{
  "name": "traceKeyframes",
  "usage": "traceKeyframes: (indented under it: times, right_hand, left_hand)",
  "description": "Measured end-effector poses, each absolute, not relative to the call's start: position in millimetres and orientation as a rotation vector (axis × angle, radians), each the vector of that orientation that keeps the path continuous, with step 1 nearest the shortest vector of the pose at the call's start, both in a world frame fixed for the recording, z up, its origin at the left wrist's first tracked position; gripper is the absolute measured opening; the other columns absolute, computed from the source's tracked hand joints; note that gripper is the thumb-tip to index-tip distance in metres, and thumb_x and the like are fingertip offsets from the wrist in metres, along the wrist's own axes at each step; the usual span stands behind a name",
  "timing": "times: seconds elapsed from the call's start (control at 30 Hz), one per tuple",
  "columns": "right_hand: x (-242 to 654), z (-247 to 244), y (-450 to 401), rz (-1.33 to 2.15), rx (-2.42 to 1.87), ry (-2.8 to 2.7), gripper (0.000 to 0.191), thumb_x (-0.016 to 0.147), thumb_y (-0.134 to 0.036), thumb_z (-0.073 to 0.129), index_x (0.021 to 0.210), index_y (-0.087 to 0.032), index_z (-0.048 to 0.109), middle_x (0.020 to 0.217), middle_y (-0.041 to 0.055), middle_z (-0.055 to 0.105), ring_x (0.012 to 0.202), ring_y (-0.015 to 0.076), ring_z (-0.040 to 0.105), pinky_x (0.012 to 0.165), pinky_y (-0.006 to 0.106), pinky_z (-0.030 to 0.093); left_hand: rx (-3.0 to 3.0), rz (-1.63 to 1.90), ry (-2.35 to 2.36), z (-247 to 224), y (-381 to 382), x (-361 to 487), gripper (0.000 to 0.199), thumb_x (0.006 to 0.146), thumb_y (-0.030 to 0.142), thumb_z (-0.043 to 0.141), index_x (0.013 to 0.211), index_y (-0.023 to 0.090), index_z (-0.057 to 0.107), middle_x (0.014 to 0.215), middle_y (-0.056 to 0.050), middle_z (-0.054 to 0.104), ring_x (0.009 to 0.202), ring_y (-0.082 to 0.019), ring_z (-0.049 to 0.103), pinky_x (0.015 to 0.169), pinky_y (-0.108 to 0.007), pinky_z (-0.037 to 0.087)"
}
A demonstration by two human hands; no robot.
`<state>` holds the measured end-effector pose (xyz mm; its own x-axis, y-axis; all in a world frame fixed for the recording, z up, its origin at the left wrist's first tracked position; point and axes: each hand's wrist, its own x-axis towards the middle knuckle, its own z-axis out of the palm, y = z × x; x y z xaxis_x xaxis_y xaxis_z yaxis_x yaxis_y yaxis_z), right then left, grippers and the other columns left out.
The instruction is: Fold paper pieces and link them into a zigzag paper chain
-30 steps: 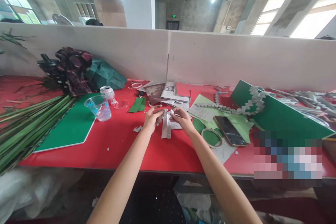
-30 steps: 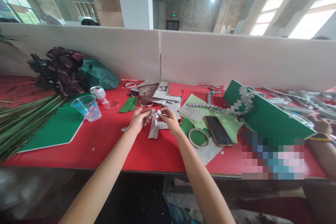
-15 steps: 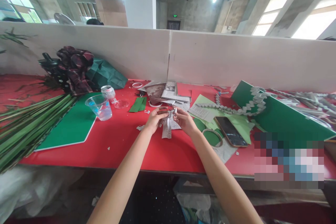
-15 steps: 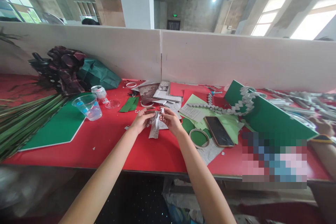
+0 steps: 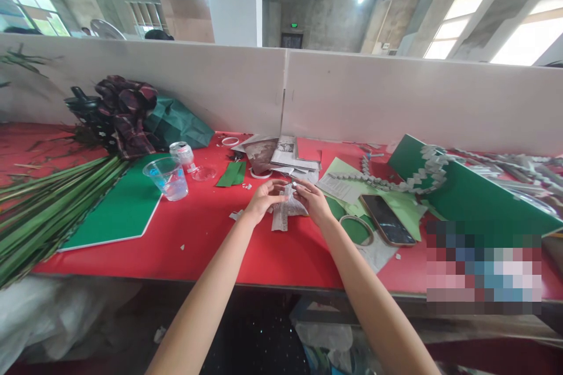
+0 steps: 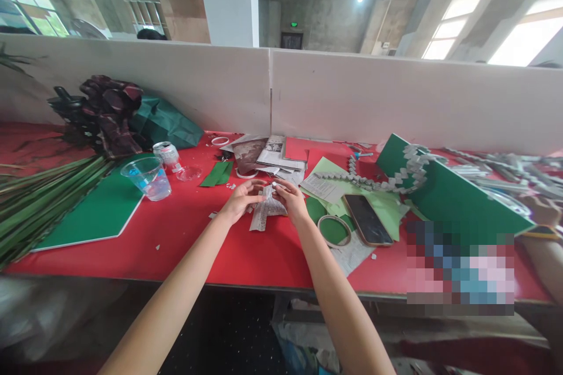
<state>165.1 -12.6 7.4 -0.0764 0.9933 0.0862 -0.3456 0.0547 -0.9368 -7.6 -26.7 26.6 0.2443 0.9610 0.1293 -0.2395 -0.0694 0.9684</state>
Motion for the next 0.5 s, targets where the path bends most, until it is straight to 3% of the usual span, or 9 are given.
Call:
traceKeyframes:
  times: [0.13, 0.3, 0.5]
  right_hand:
    - [165.2, 5.3, -10.5, 1.374, -0.862, -1.017, 0.044, 0.06, -0.031, 0.077, 0.102, -0.022, 0.068, 0.086, 0.0016, 0.066, 0.073, 0.0122, 0.061, 0.079, 0.03, 0.053]
    - [165.1, 1.9, -9.2, 1.312, -0.878, -0.986, 0.036, 0.058, -0.03, 0.077, 0.09, -0.023, 0.064, 0.08, 0.0008, 0.066, 0.069, 0.0141, 0.062, 0.073, 0.033, 0.054]
    - [166.0, 1.3, -9.0, 1.285, -0.891, -1.063, 0.025, 0.062, -0.031, 0.072, 0.083, -0.021, 0.062, 0.084, 0.0016, 0.066, 0.067, 0.0126, 0.06, 0.071, 0.031, 0.053]
  left_hand:
    - [1.29, 1.162, 0.87, 23.3, -26.1, -4.3, 0.045, 0.06, 0.017, 0.079, 0.103, 0.018, 0.065, 0.091, -0.005, 0.068, 0.074, -0.014, 0.061, 0.056, -0.02, 0.043]
    - [1.314, 1.193, 0.988, 15.5, -19.4, -0.1, 0.049, 0.056, 0.008, 0.077, 0.102, 0.017, 0.064, 0.08, -0.005, 0.069, 0.071, -0.016, 0.062, 0.065, -0.024, 0.046]
    - [1.484, 1.336, 1.107, 5.9, -12.2, -2.1, 0.034, 0.062, 0.006, 0.072, 0.093, 0.018, 0.067, 0.082, -0.006, 0.069, 0.077, -0.019, 0.064, 0.072, -0.028, 0.048]
